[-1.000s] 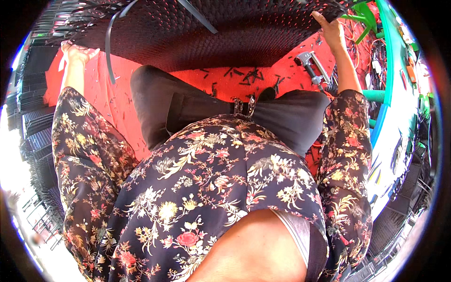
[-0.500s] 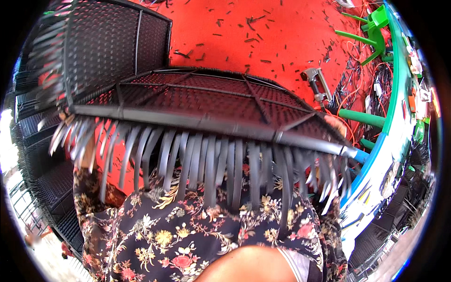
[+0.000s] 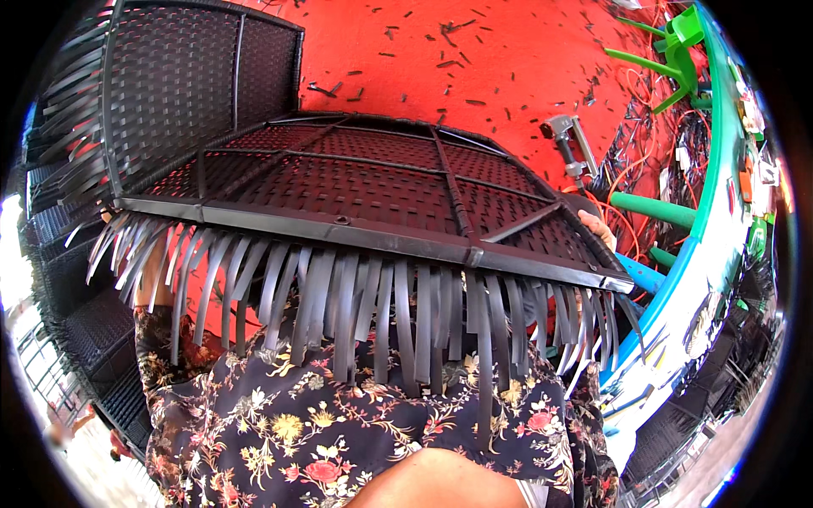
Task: The person weaves black plastic strips into the edges of a wicker furniture panel by hand. They then use a pneumatic stapler to secure the strips to the frame of the panel.
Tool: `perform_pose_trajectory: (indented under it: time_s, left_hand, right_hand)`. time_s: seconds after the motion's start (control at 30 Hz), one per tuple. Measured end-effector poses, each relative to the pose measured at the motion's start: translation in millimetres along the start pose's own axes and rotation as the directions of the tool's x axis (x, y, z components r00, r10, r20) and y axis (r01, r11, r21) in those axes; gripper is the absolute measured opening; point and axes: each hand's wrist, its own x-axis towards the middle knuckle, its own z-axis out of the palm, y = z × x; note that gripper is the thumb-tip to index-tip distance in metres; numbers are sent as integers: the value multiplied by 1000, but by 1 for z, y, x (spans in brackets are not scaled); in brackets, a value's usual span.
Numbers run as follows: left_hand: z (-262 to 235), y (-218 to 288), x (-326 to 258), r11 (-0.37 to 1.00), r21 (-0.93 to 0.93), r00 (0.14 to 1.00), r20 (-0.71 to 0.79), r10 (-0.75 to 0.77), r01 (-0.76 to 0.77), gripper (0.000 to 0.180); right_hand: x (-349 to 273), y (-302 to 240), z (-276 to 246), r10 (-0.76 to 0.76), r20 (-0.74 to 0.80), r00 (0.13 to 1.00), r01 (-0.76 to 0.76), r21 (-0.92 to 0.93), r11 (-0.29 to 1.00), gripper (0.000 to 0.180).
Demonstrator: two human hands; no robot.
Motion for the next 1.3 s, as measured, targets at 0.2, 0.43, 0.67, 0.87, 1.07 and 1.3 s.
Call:
perform_pose_trajectory:
  time_s: [0.2, 0.43, 0.67, 0.87, 1.07, 1.3]
  left_hand:
    - [-3, 1, -3, 1000, -3, 1000, 17, 2, -2, 72]
    - [-2, -1, -5, 1000, -1, 999, 33, 4, -4, 74]
    - [-8, -2, -8, 999, -34, 998, 50, 28, -26, 75]
    - [10, -9, -6, 996, -73, 989, 138, 61, -51, 77]
    - [21, -23, -7, 993, -82, 978, 182, 98, -84, 78]
    - [32, -38, 16, 995, -21, 961, 259, 97, -94, 79]
  right_hand:
    - [-20, -27, 39, 320, 72, 945, -322, 9, 947, 31]
    - [-10, -15, 18, -10, -18, 1000, 7, -171, 985, 33]
    - [0, -15, 8, -249, -31, 968, 214, -416, 884, 35]
    - [2, -23, -2, -471, -25, 882, 343, -650, 678, 37]
    - [32, -54, 11, -684, 104, 722, 314, -930, 191, 40]
    - [-62, -32, 102, -460, 532, 711, 422, -846, -325, 41]
